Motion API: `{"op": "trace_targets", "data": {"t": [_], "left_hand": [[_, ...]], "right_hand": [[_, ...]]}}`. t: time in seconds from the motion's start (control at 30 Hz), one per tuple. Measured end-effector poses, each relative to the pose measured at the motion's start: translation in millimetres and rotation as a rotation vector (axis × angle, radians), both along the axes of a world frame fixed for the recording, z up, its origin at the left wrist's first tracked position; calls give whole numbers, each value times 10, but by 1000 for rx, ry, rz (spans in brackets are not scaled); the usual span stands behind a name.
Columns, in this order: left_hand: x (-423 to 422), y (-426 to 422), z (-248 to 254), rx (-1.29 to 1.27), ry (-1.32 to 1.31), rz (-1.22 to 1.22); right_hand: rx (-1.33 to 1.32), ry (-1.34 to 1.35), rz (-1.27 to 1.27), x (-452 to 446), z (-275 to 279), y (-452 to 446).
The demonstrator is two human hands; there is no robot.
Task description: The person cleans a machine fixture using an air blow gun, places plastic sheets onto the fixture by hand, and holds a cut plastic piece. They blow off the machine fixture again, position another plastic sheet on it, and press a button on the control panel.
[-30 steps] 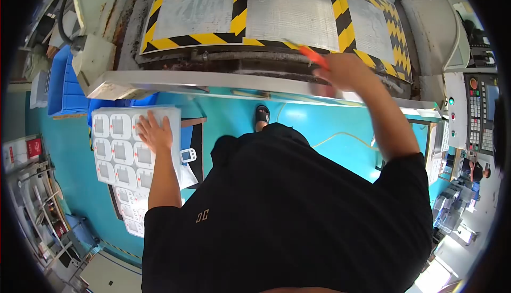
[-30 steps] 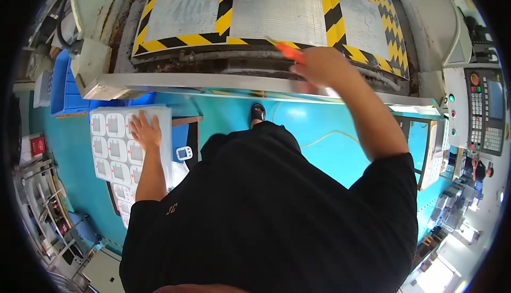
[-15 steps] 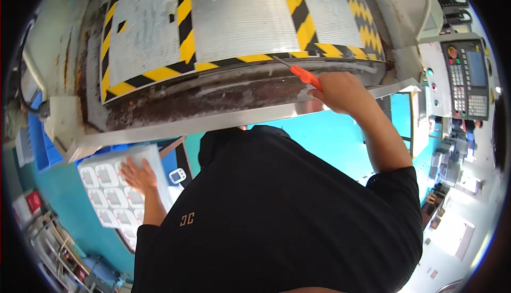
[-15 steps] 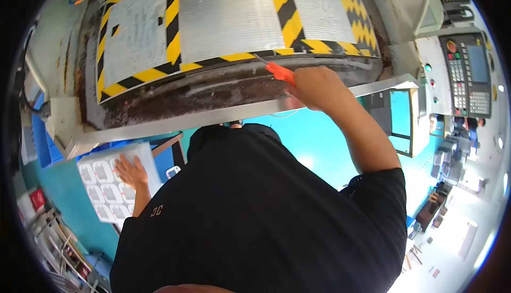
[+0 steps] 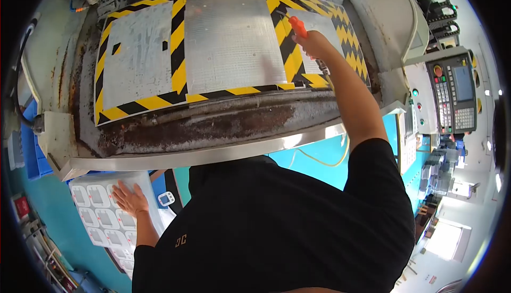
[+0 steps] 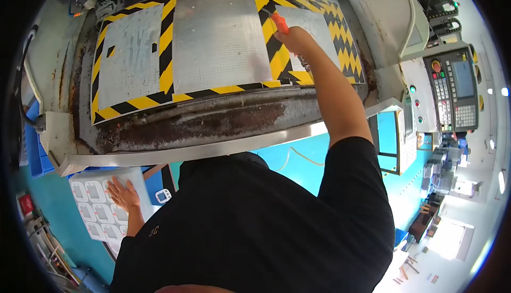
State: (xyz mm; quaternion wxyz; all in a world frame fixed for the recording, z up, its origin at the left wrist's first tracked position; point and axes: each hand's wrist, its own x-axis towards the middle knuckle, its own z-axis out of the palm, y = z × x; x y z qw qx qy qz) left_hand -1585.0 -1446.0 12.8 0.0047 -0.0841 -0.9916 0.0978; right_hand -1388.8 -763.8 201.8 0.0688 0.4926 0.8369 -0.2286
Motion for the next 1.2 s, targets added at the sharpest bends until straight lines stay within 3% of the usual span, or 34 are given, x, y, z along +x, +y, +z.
{"op": "trace_targets", "data": {"t": [0.1, 0.13, 0.17, 0.2, 0.23, 0.27, 0.33, 0.4, 0.47, 0.53, 0.63, 0.73, 0.77, 0.93, 1.03, 1.13, 1.2], "left_hand": [[40, -24, -29, 33, -9, 15], [27, -40, -22, 49, -10, 17], [25, -24, 7, 22, -29, 28], [30, -39, 6, 12, -22, 34], [24, -30, -3, 5, -16, 35], [19, -22, -10, -4, -13, 27], [22, -15, -21, 14, -14, 17], [45, -32, -32, 28, -15, 17], [25, -39, -28, 40, -11, 16], [50, -47, -4, 16, -18, 16], [17, -14, 2, 42, 1, 7], [33, -35, 23, 37, -21, 14], [32, -23, 23, 30, -22, 15], [49, -9, 47, 23, -37, 28], [18, -5, 21, 34, -19, 19], [26, 0, 15, 68, -10, 3], [21, -75, -51, 79, -9, -12]], "right_hand": [[8, 1, 35, -194, -413, -7], [157, -194, 218, -260, -465, -352], [87, -232, 349, -208, -786, -562], [169, -119, 502, -137, -652, -1117], [165, -168, 620, -226, -463, -1588], [145, -154, 757, -275, -507, -1633], [-79, -170, 375, -776, -554, -1263], [-237, 70, -42, -1024, -779, -675], [50, -12, 549, -1295, -856, -1012], [-30, 11, 363, -1623, -769, -1041], [74, 25, 451, -1947, -927, -928], [-46, 102, 198, -2113, -723, -663], [22, 112, 158, -2077, -738, -495], [206, 38, 40, -1148, -794, 147], [260, -64, 88, -451, -748, -101], [131, -144, 111, 49, -333, -713], [172, -139, 265, 148, -180, -1220]]}}
